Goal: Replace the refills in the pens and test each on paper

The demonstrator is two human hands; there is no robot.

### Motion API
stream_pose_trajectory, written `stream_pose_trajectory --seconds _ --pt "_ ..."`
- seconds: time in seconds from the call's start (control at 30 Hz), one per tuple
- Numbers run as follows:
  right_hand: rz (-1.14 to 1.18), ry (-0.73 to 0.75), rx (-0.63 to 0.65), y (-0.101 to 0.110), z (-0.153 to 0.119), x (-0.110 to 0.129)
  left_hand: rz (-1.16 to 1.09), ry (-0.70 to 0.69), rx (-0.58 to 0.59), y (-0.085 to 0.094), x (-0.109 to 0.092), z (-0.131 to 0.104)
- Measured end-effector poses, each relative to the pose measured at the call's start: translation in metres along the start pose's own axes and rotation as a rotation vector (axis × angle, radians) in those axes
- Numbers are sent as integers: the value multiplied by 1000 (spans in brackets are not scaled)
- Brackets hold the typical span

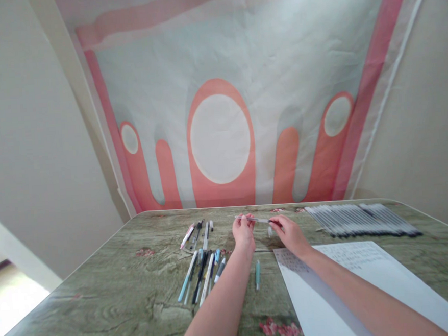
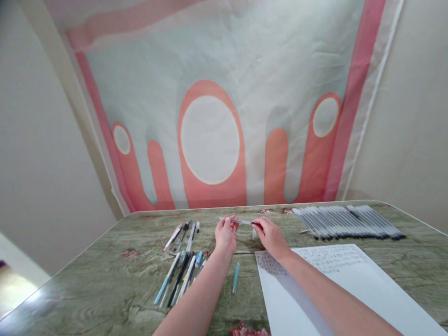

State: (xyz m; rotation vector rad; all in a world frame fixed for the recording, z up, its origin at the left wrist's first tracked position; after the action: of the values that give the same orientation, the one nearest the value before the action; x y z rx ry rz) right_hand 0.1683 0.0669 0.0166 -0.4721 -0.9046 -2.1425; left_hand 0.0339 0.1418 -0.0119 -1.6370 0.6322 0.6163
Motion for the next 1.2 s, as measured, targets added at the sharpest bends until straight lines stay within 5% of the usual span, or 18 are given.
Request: stream_pose_trajectory --seconds 0.33,0.83,1.2 --pt "-35 36 28 1 -1 2 38 -11 14 2 -1 2" --pt "23 -192 108 -8 -3 -6 49 -4 39 0 1 3" --pt "17 -52 9 0 0 -2 41 -19 45 1 0 3"
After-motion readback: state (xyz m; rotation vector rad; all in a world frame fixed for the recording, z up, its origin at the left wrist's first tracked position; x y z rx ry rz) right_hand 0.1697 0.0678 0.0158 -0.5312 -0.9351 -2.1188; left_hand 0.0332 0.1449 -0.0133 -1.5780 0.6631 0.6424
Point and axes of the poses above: each hand's wrist, its own z-axis towards the middle knuckle, its own y-axis out of the back of the hand, x = y × z, the point moved 4 cm from there along z, towards the middle knuckle, and after that the axes turned 5 degrees about z, right-handed, at the moved point
